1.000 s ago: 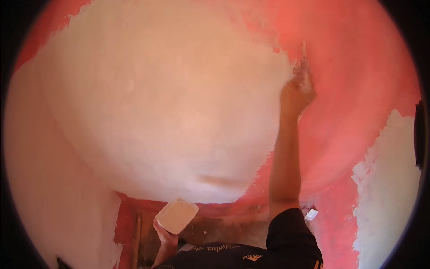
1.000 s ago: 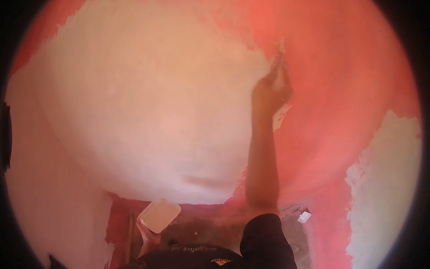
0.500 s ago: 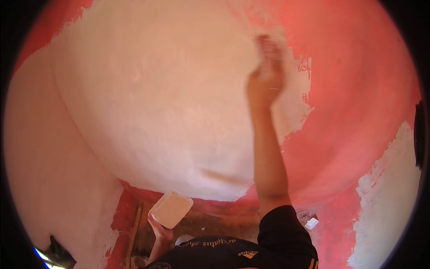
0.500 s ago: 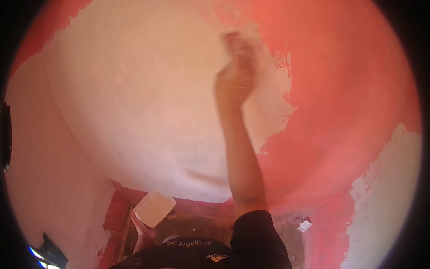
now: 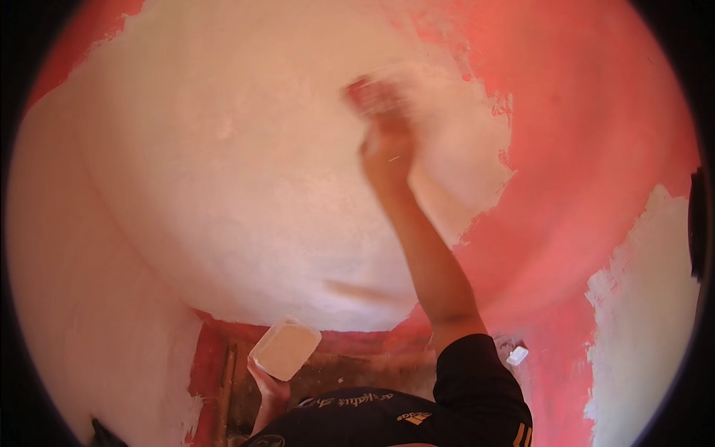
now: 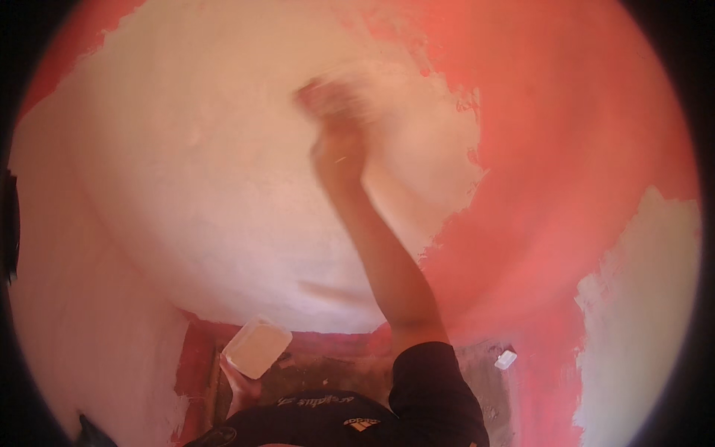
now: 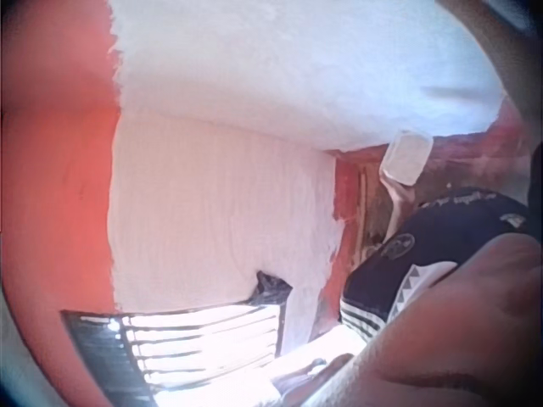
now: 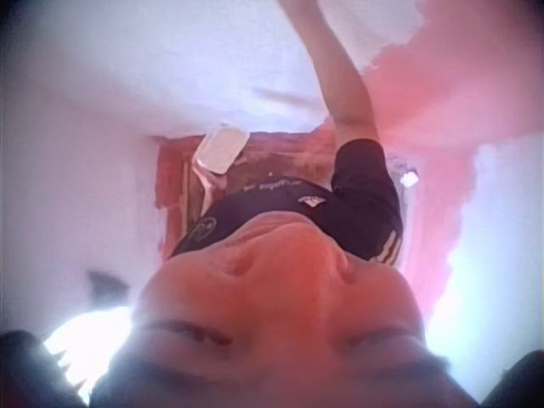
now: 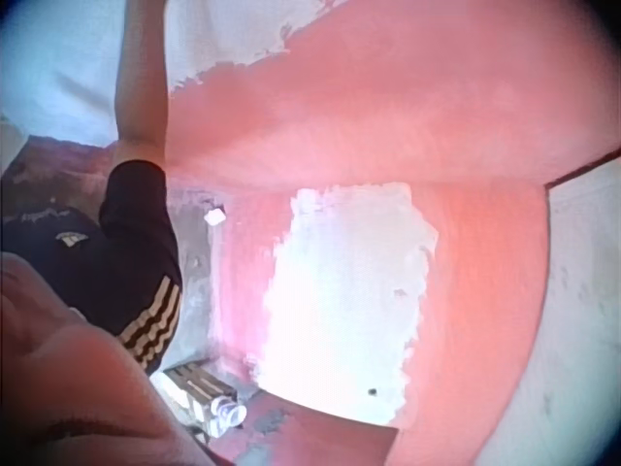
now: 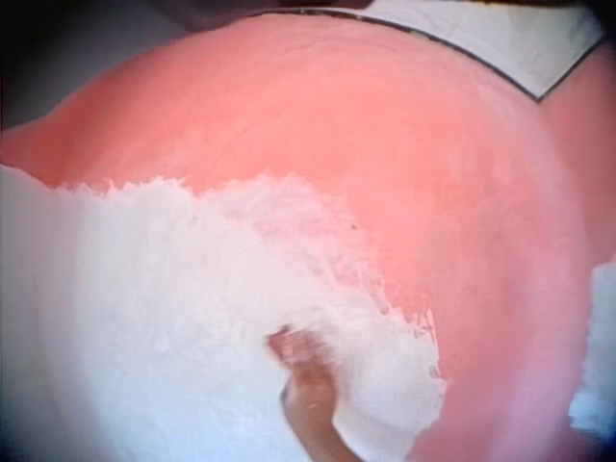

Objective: The person applies plaster to a red-painted wall using a scraper and a plastic container.

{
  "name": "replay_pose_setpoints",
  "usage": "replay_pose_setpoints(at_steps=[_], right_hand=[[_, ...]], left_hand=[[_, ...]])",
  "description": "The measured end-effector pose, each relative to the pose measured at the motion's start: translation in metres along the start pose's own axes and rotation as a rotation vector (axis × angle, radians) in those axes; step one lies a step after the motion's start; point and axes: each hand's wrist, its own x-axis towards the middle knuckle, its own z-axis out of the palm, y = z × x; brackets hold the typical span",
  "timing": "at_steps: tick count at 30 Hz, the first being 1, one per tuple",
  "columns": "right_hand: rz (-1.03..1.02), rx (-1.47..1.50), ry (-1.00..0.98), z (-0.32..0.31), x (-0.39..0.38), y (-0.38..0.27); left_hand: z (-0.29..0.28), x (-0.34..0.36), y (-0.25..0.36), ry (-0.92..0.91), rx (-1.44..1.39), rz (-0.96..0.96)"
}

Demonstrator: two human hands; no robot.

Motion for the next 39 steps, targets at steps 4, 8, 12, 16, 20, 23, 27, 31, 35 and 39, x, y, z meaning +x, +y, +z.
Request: replay_pose_setpoints(at_steps=[4,8,12,16,20,23,27,31,35,39], right_hand=[[0.084,0.498,-0.233,-0.042,-0.012,-0.057],[0.499,0.314,0.171,-0.104,0.030,0.010],[0.029,-0.284,0.113,-0.093,0.028,0.054],[-0.033,0.057,-0.083,-0.098,0.021,-0.003],[0.305,0.114,0.243,-0.173,0.056,0.044],[0.528,-0.072,0.283,-0.197,0.076,0.102],[-0.069,-0.159,0.133,-0.139,0.045,0.091],[0.053,0.231,-0.285,-0.171,0.030,0.015],[0.416,0.067,0.286,-0.222,0.068,0.108],[0.556,-0.089,0.321,-0.206,0.047,0.150]], left_hand=[[-0.001,-0.004,0.009,-0.051,0.084,0.013],[0.007,-0.003,0.013,-0.014,0.148,0.066],[0.055,-0.016,0.036,-0.065,0.121,-0.013],[0.055,-0.015,0.044,-0.070,0.050,-0.032],[0.062,-0.019,0.046,0.004,0.121,-0.001],[0.099,-0.042,0.061,-0.205,0.501,0.155],[0.127,-0.058,0.078,-0.501,1.045,0.439],[0.101,-0.042,0.061,-0.337,0.628,0.197],[0.066,-0.019,0.036,-0.238,0.306,-0.001],[0.044,-0.006,0.024,-0.238,0.255,-0.055]])
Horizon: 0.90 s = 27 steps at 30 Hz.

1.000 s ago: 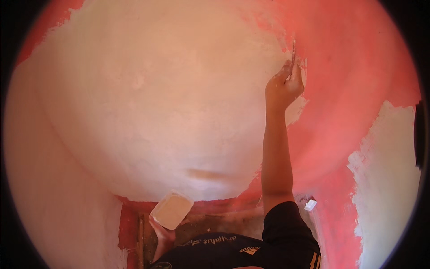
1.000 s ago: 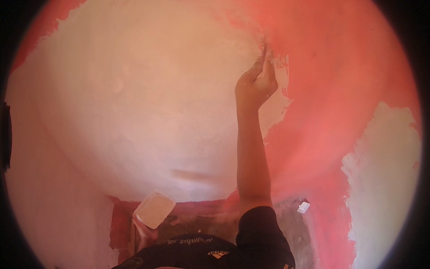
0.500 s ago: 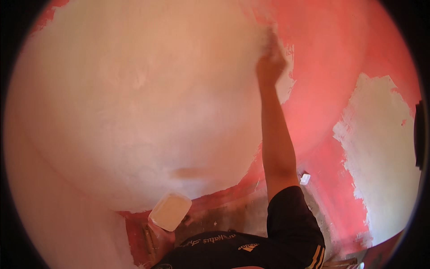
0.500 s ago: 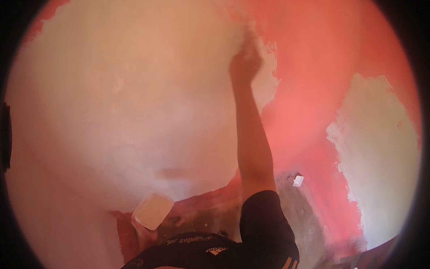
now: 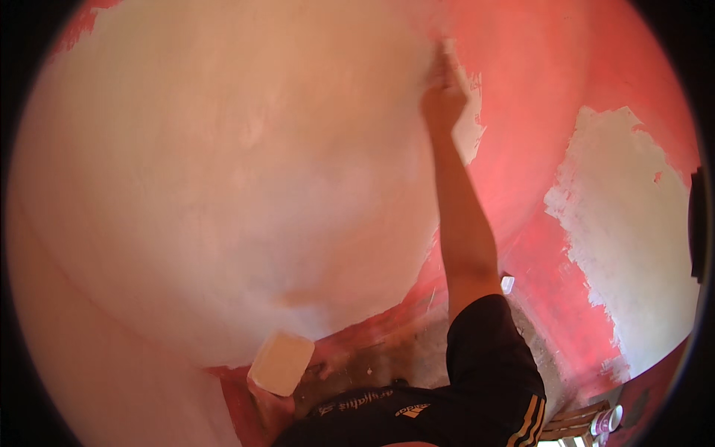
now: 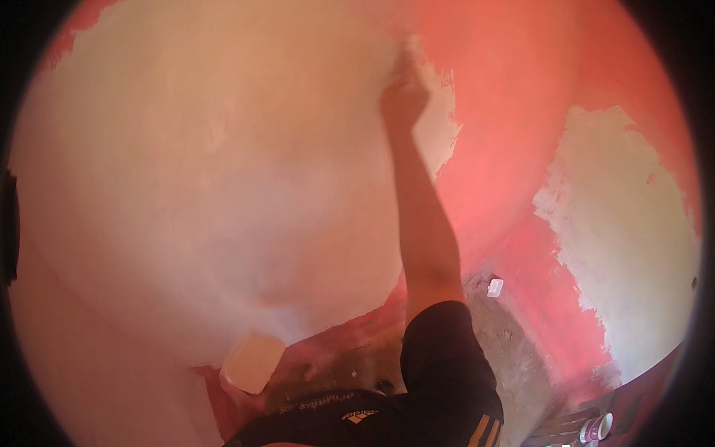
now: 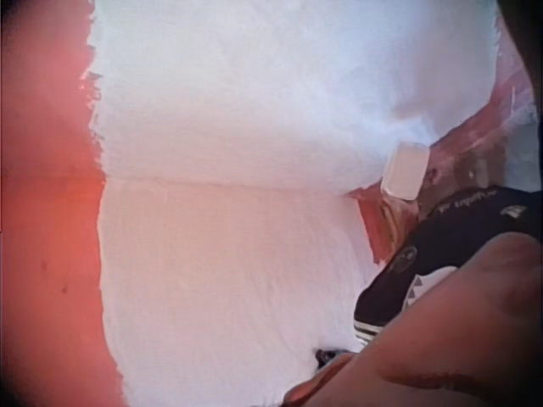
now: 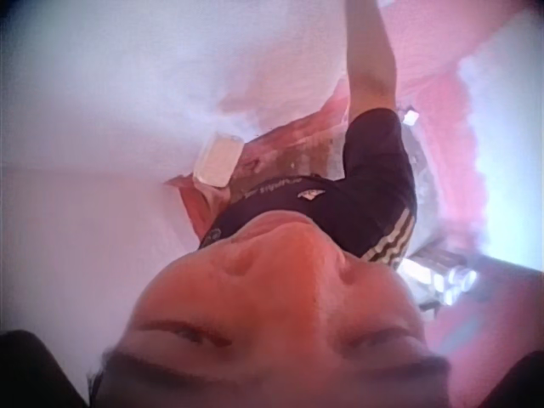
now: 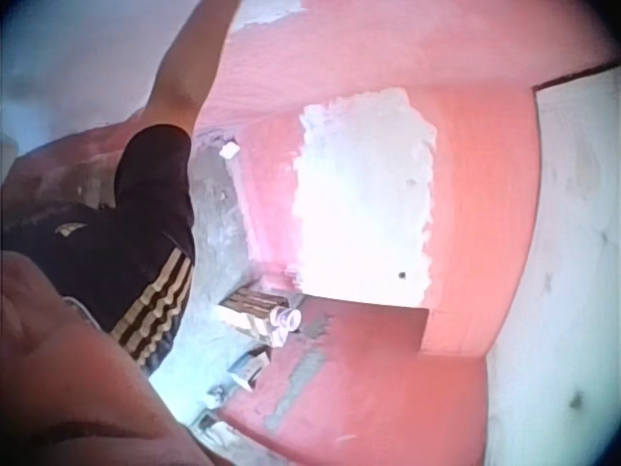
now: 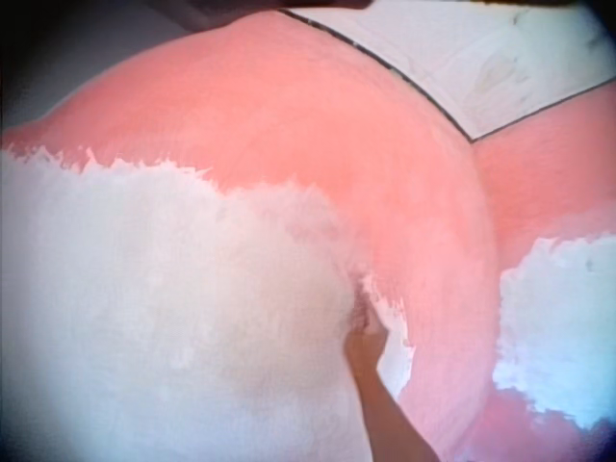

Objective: The person applies plaster to a red-painted wall using a scraper and a plastic container.

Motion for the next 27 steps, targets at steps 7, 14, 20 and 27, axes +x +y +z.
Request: replay_pose_setpoints(at_steps=[7,14,20,27], right_hand=[[-0.501,0.093,-0.437,0.032,-0.129,-0.049],[-0.242,0.136,0.014,0.027,-0.037,-0.005],[-0.667,0.247,-0.396,0.071,-0.187,-0.110],[-0.122,0.228,0.009,0.048,-0.078,-0.060]], left_hand=[[-0.030,0.000,-0.019,0.058,-0.038,-0.036],[-0.035,0.003,-0.029,0.037,-0.082,-0.070],[-0.060,0.009,-0.027,0.064,-0.081,-0.049],[-0.076,0.002,-0.030,0.066,-0.094,-0.050]])
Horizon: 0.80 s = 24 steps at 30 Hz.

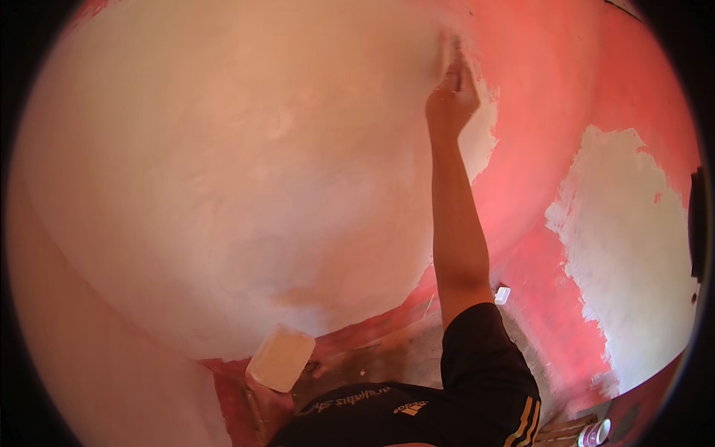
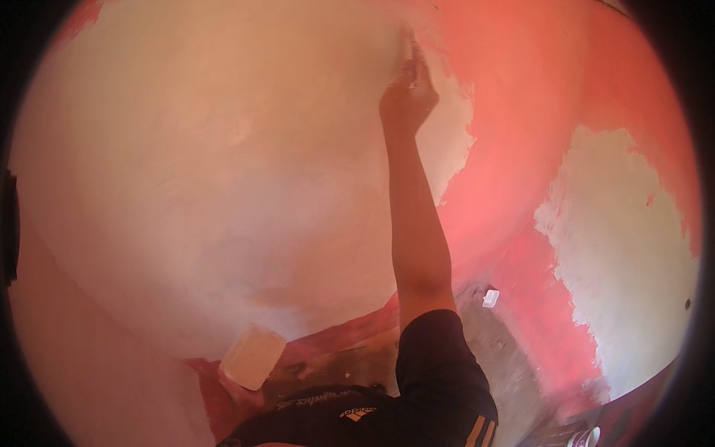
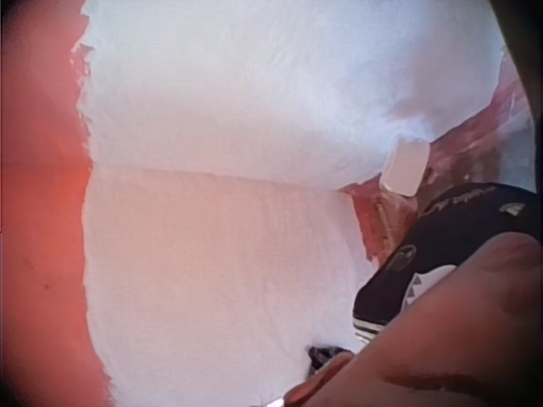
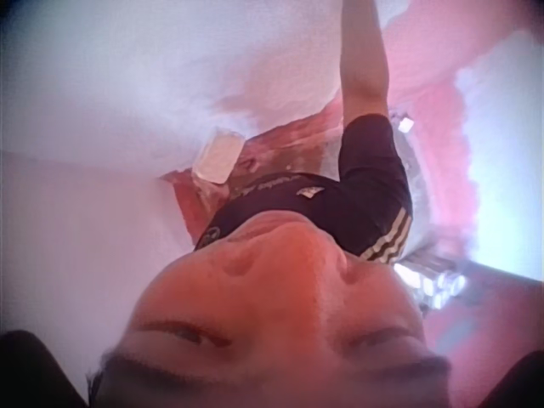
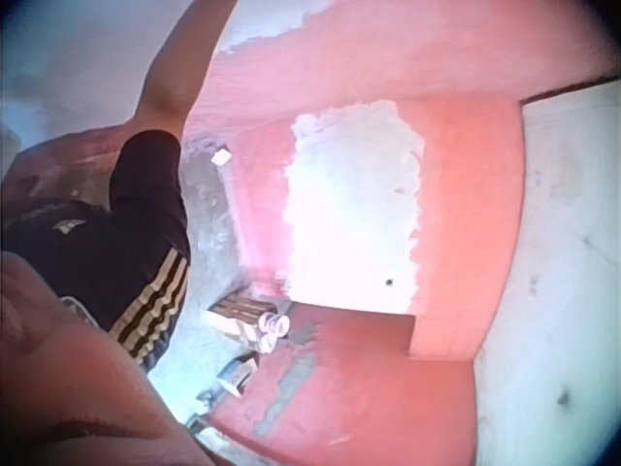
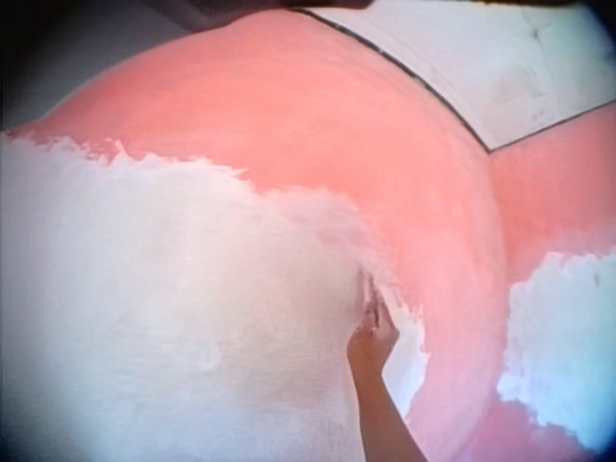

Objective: The person applies plaster to a red-painted wall using a scraper and a plastic container.

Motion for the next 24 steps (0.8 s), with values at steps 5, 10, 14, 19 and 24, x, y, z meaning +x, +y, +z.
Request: replay_pose_setpoints(at_steps=[5,10,14,19,24], right_hand=[[-0.515,-0.002,-0.440,0.051,-0.112,-0.049],[-0.286,0.182,-0.478,0.025,-0.100,-0.052],[-0.027,0.041,-0.102,0.034,-0.029,-0.028],[-0.577,-0.045,-0.282,0.075,-0.092,-0.026],[-0.423,0.334,-0.763,0.050,-0.115,-0.079]], left_hand=[[-0.013,-0.003,0.000,0.036,-0.004,0.015],[-0.016,-0.004,-0.004,0.034,-0.007,0.021],[-0.018,-0.006,-0.010,0.050,-0.037,0.027],[-0.018,-0.007,-0.013,0.043,-0.045,0.026],[-0.017,-0.011,-0.012,0.049,-0.038,0.038]])
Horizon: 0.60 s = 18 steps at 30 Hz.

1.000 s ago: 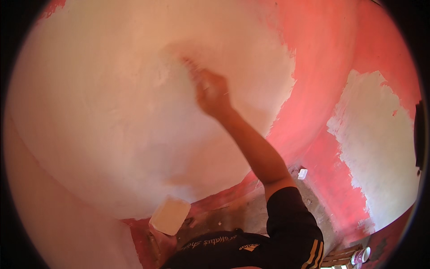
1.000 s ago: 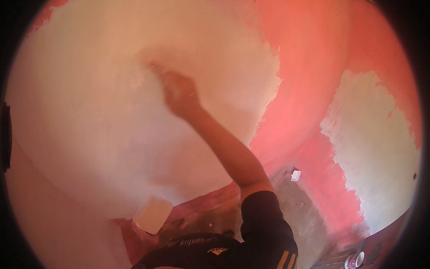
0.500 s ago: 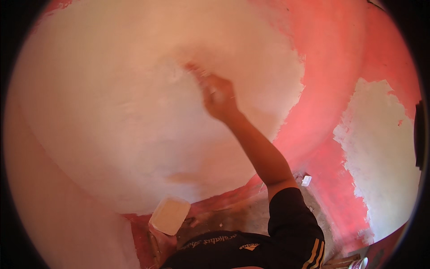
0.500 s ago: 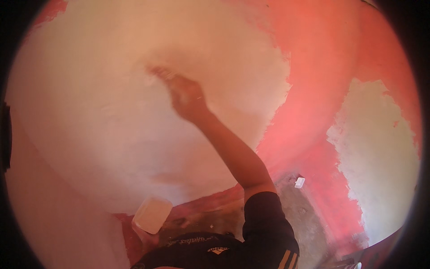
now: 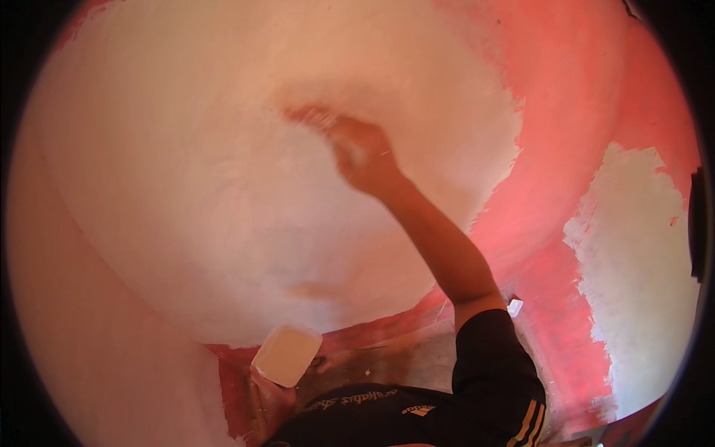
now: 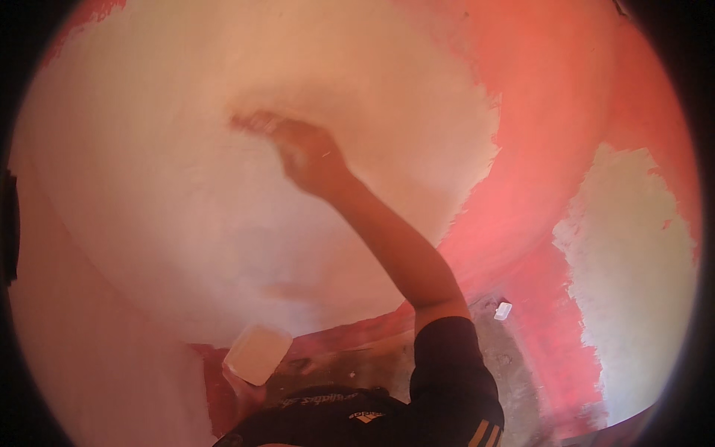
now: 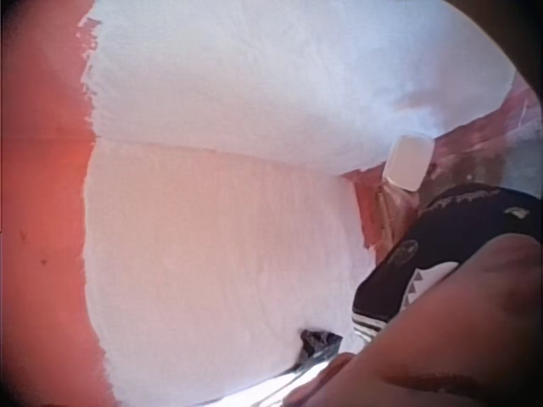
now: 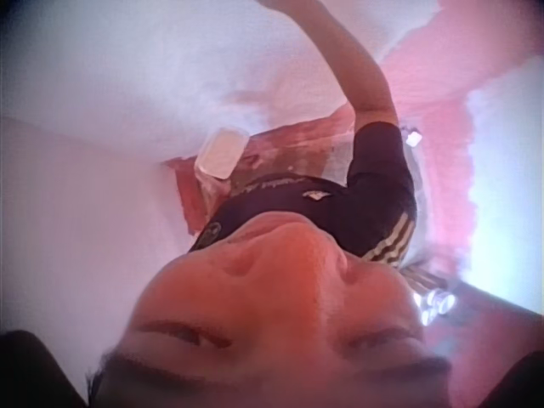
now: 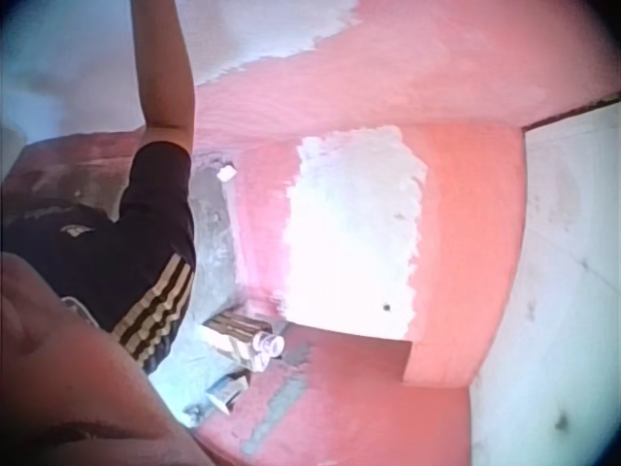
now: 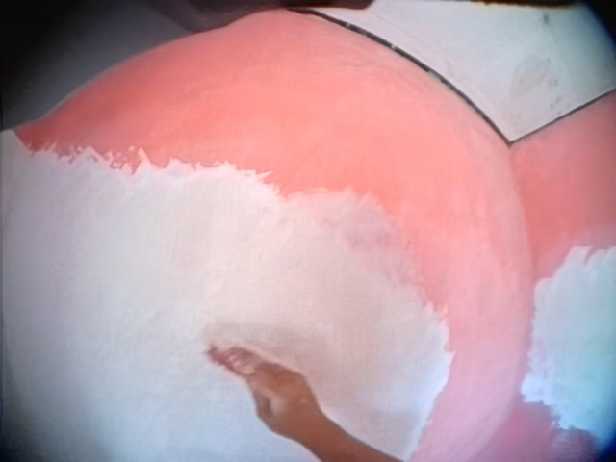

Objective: The person applies plaster to a red-painted wall using a scraper and a plastic container.

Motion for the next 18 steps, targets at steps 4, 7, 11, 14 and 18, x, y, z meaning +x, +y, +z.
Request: replay_pose_setpoints(at_steps=[4,7,11,14,18], right_hand=[[0.189,-0.247,0.541,-0.068,0.038,0.043],[0.041,-0.500,0.531,-0.054,0.033,0.073],[-0.011,-0.300,0.118,0.021,-0.026,0.018],[0.360,0.349,-0.011,0.046,-0.090,-0.059],[0.929,0.728,0.307,0.048,-0.165,-0.106]], left_hand=[[-0.002,-0.003,0.000,-0.014,0.004,0.004],[-0.004,-0.006,-0.003,-0.019,0.002,0.002],[-0.009,-0.010,-0.003,-0.009,0.009,0.017],[-0.007,-0.012,0.000,-0.052,0.032,0.030],[-0.003,-0.005,-0.003,-0.136,0.143,0.040]])
